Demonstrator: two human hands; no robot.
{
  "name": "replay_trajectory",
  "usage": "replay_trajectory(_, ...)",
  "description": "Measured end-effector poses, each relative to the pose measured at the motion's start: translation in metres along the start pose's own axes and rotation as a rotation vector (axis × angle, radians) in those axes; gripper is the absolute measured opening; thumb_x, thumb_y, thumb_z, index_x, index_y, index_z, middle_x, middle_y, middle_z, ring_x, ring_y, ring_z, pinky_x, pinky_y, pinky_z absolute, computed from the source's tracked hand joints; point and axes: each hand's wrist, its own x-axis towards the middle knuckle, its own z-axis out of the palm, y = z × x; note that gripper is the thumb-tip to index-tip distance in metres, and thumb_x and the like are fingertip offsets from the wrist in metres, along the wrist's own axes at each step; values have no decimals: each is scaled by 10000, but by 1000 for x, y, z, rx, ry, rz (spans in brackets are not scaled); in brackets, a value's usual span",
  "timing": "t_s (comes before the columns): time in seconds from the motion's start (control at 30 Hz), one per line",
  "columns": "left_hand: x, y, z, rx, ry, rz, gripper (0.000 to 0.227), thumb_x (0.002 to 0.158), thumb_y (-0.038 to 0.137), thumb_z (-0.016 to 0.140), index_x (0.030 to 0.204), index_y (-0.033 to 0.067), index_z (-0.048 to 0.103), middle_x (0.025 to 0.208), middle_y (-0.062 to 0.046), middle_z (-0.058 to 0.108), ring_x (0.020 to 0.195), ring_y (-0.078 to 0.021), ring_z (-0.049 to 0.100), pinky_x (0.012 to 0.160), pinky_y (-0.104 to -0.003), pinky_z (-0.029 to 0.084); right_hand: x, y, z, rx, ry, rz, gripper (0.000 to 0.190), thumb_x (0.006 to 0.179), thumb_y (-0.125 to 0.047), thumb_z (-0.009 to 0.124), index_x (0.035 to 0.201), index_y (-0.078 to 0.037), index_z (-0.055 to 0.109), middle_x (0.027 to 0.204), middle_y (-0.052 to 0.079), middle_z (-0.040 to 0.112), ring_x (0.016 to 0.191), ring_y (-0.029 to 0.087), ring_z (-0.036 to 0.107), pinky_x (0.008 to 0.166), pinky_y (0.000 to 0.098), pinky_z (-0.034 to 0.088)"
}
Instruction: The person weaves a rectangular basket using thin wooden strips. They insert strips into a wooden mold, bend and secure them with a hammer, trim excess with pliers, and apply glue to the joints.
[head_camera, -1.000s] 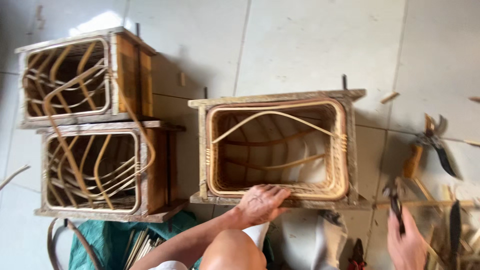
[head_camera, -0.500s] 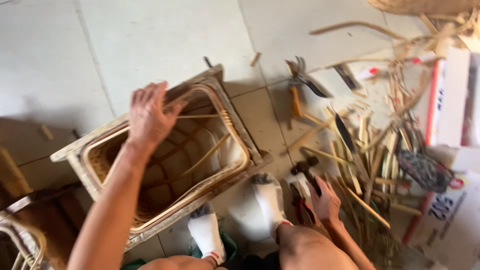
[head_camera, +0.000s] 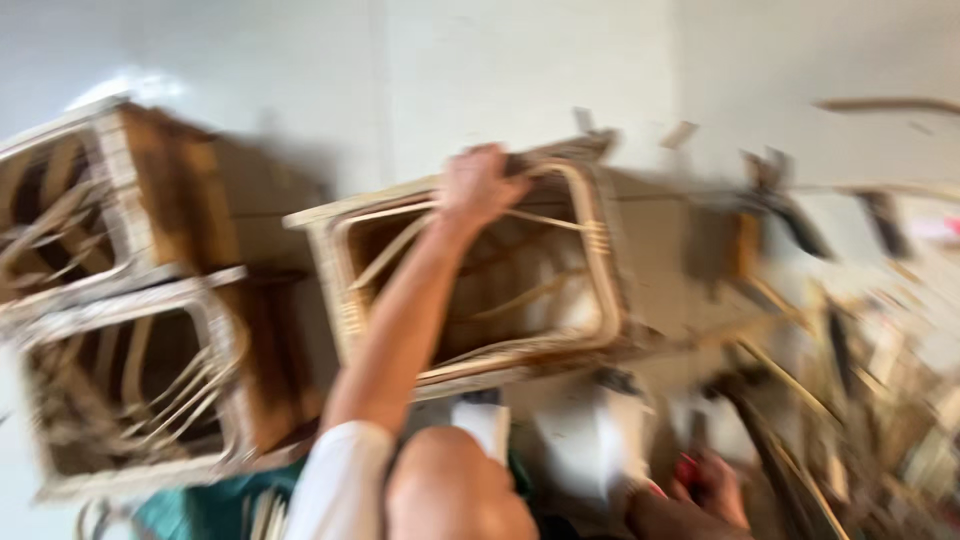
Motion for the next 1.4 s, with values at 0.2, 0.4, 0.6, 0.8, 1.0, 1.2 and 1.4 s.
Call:
replay_trajectory(0.2, 9, 9, -1, 148, -149, -164, 747, 776, 583, 750, 1303, 84, 578, 1295, -114, 622, 1257, -307, 556, 1011, -537, 464, 113, -152, -2, 283, -95, -123, 769, 744, -333, 780, 1424, -108, 500, 1194, 156, 652, 1133, 342, 626, 939, 466, 519)
replay_trajectory(0.4, -13, 9, 11, 105, -118, -163, 688, 807, 578, 714, 1274, 84, 615, 1237, -74, 678, 1210, -236, 617, 1052, -465, 483, 109, -295, -79, 688, -345, -143, 613, 856, -283, 646, 1405, -50, 506, 1267, 160, 638, 1188, 331, 619, 981, 469, 501)
replay_trajectory(0.6, -18, 11, 54, 221, 66, -104, 713, 800, 608, 686, 1235, 55, 575, 1209, -140, 641, 1170, -339, 588, 902, -617, 495, 64, -320, -169, 974, -786, -65, 484, 967, -234, 512, 1386, 8, 511, 1340, 164, 624, 1243, 320, 611, 1023, 472, 482)
replay_trajectory(0.8, -9, 4, 31, 212, -91, -3, 717, 811, 597, 746, 1219, 37, 560, 1078, -151, 699, 1046, -332, 662, 809, -471, 550, 54, -382, -138, 1037, -869, 141, 424, 974, -135, 504, 1384, -43, 567, 1030, 35, 614, 1056, 190, 652, 952, 415, 547)
replay_trajectory(1.0, -15, 10, 22, 78, -88, 56, 526, 868, 481, 753, 1146, 70, 581, 1071, -147, 693, 1017, -338, 681, 813, -480, 558, 71, -397, -128, 1034, -889, 215, 429, 951, -169, 556, 1371, -92, 605, 916, 14, 538, 849, 139, 555, 840, 360, 514)
replay_trajectory(1.2, -15, 12, 20, 120, -24, 42, 520, 854, 462, 761, 1140, 65, 586, 1030, -143, 691, 963, -327, 692, 775, -479, 562, 65, -412, -121, 956, -756, 216, 480, 861, -187, 552, 1333, -122, 601, 989, 20, 601, 939, 148, 608, 855, 380, 539)
replay_trajectory(1.4, -17, 15, 16, 110, -59, 43, 519, 865, 477, 751, 1128, 61, 586, 1044, -140, 687, 980, -318, 685, 806, -467, 558, 71, -412, -117, 941, -747, 199, 452, 853, -192, 577, 1298, -120, 604, 1158, 43, 557, 1021, 175, 567, 854, 427, 530)
